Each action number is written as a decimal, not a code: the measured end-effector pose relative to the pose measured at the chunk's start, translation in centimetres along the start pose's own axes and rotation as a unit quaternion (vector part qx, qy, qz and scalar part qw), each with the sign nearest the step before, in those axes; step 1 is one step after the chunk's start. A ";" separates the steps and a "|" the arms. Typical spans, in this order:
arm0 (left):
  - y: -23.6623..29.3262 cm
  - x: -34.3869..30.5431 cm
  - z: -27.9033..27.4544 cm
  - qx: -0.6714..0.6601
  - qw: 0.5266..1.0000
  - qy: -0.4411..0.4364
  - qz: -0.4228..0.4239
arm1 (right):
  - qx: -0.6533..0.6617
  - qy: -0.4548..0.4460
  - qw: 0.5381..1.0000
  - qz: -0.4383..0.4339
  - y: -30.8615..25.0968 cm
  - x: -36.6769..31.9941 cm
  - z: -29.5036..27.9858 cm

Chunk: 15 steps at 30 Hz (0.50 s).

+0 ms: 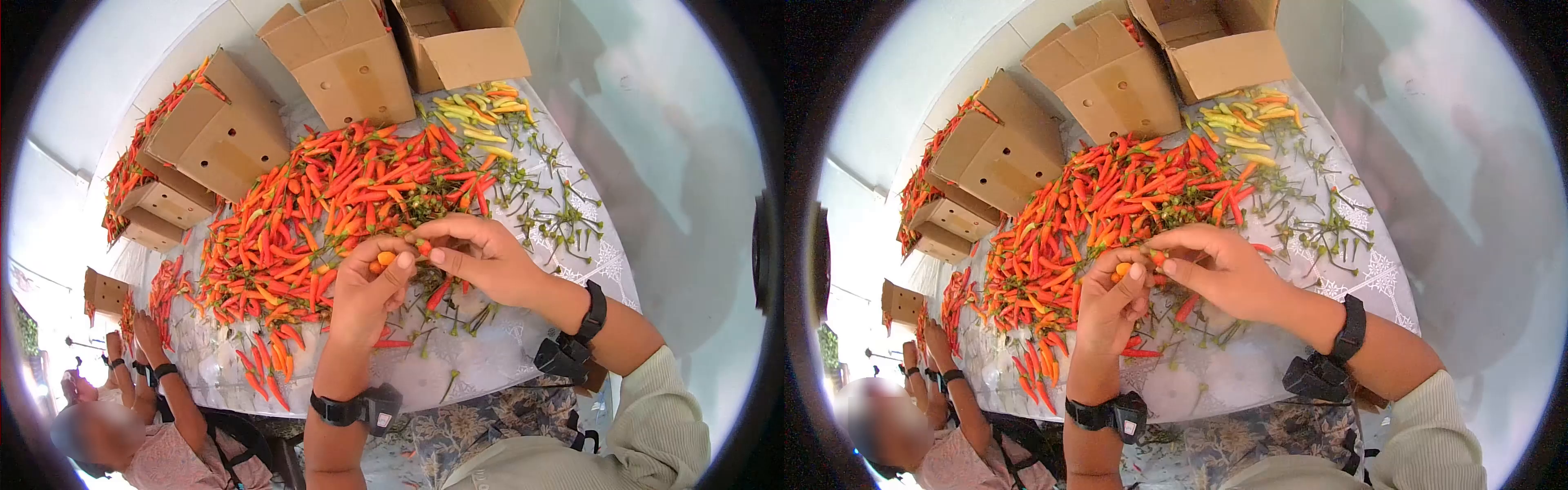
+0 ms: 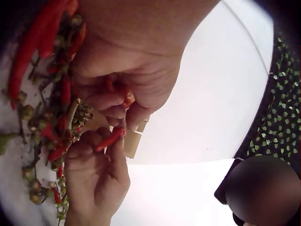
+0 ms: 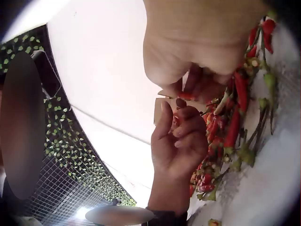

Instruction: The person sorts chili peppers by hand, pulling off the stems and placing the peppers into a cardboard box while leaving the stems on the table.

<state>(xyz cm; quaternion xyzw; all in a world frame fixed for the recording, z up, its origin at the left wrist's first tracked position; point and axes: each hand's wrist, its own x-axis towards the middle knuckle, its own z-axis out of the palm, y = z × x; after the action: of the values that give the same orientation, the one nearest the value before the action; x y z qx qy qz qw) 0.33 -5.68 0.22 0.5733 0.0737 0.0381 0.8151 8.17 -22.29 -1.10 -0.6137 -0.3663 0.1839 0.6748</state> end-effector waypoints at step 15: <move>0.1 -0.1 0.1 0.133 0.988 0.020 0.077 | -0.191 0.038 0.979 -0.061 -1.2 -0.7 0.6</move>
<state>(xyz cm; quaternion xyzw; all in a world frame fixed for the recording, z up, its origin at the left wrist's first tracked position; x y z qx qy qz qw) 0.24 -5.71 0.38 0.6798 0.0497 0.1020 0.7246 7.03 -22.52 -0.12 -0.7144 -0.4056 0.0458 0.5683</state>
